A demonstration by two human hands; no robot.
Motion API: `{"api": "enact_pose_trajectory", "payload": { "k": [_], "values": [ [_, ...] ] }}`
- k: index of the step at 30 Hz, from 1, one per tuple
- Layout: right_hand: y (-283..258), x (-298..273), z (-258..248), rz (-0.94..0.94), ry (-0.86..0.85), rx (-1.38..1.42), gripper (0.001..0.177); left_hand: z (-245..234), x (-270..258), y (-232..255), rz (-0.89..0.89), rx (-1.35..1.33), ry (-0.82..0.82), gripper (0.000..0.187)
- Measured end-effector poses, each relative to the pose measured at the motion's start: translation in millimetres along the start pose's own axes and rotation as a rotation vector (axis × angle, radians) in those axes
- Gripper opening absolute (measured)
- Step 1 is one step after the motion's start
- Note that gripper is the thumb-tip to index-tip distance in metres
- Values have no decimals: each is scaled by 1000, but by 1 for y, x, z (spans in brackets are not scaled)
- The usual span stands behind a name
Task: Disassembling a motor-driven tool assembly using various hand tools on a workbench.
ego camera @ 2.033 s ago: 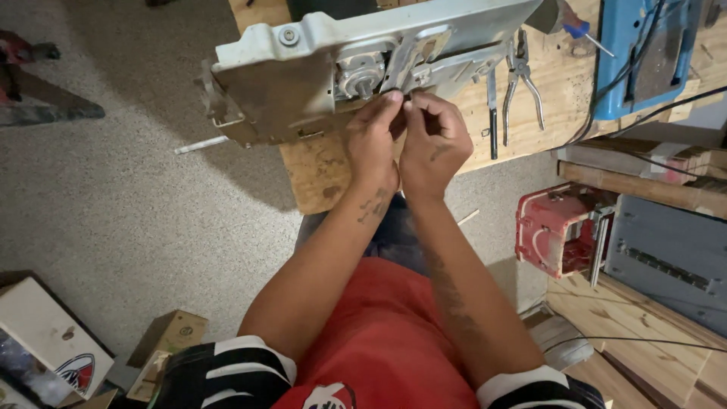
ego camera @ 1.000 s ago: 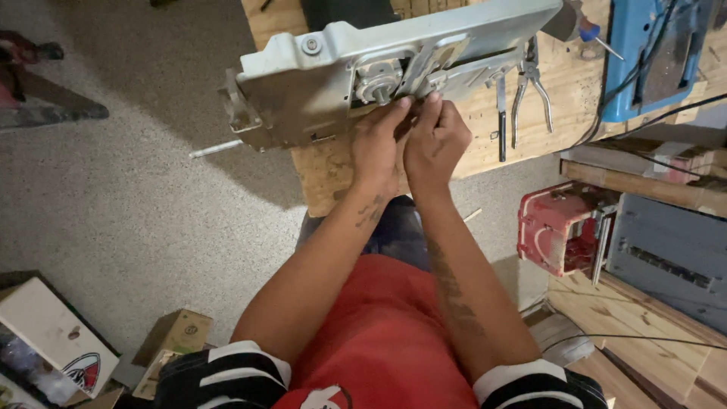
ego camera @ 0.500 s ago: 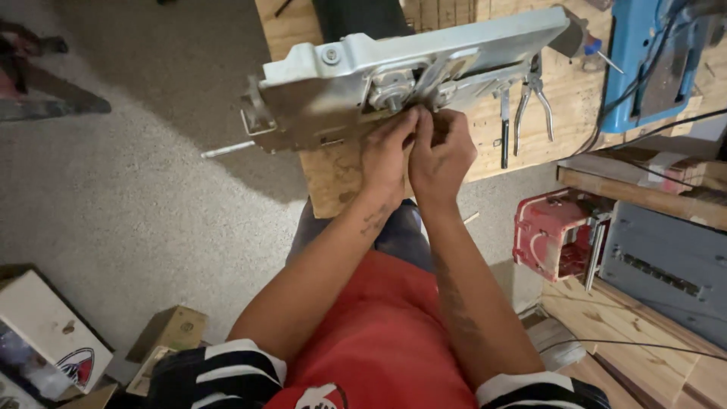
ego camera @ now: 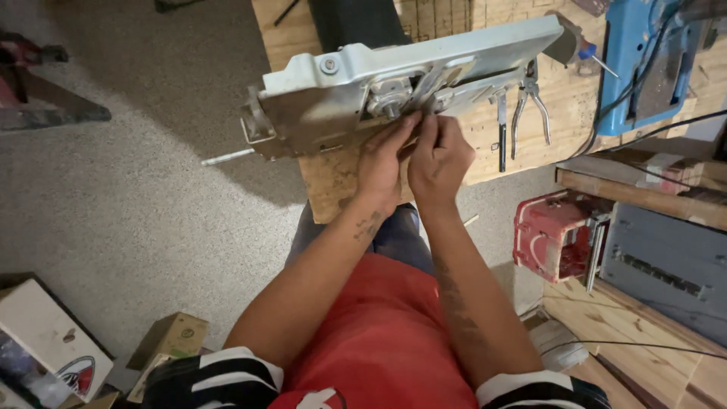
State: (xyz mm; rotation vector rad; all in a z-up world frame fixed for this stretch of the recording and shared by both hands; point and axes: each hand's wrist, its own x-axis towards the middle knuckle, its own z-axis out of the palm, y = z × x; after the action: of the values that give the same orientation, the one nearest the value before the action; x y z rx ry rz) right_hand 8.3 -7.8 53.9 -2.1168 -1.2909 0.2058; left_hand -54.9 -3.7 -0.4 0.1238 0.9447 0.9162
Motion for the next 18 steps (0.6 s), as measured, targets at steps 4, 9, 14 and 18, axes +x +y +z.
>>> {"api": "enact_pose_trajectory", "payload": {
  "k": [4, 9, 14, 18],
  "values": [
    [0, -1, 0, -2, 6, 50, 27, 0, -3, 0, 3, -29, 25, 29],
    [18, 0, 7, -39, 37, -56, 27, 0, -5, 1, 5, -32, 13, 28],
    [2, -1, 1, -11, 72, 1, 28, 0, -6, -1, 34, -33, -17, 28],
    [6, 3, 1, -68, 71, -76, 25, 7, -17, 9, 41, 30, -23, 34]
  ]
}}
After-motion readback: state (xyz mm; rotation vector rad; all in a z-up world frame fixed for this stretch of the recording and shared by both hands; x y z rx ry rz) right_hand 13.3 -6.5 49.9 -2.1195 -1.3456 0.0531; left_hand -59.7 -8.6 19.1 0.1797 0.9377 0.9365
